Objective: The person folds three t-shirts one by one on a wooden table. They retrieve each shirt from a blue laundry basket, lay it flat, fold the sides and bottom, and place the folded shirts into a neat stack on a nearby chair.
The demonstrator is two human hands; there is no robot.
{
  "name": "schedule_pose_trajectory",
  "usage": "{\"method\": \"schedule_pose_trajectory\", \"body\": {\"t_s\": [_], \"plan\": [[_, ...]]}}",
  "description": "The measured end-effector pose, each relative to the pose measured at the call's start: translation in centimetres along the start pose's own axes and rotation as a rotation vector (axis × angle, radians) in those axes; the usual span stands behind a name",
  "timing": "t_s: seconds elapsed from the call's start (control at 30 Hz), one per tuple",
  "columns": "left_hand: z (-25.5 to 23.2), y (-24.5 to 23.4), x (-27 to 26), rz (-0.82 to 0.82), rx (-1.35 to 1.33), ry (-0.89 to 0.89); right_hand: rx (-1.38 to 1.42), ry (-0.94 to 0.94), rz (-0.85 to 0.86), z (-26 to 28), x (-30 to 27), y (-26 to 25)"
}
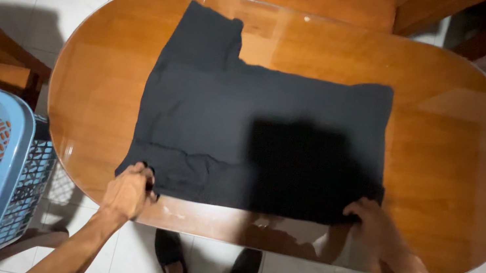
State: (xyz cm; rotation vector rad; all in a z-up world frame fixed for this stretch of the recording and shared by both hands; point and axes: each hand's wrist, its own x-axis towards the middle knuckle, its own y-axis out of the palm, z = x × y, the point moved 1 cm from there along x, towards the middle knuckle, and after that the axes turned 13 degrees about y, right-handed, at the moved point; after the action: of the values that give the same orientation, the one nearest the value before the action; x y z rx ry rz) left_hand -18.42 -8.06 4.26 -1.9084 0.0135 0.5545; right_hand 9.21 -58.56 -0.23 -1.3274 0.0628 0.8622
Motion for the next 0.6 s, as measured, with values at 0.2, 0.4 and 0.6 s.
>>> {"method": "schedule_pose_trajectory", "body": {"t_s": [0.2, 0.4, 0.6], "plan": [[-0.1, -4.0, 3.0, -0.191, -0.18, -0.166, 0.197, -0.038, -0.184, -1.4, 4.5, -4.0], [2.6, -6.4, 14.2, -0.435, -0.297, -0.177, 0.099, 0.016, -0.387, 0.7, 11.9, -10.9], [6.4, -5.7, 25.2, -0.423, -0.394, -0.283, -0.003, 0.15, -0.373, 3.5, 19.0, -15.5]]}}
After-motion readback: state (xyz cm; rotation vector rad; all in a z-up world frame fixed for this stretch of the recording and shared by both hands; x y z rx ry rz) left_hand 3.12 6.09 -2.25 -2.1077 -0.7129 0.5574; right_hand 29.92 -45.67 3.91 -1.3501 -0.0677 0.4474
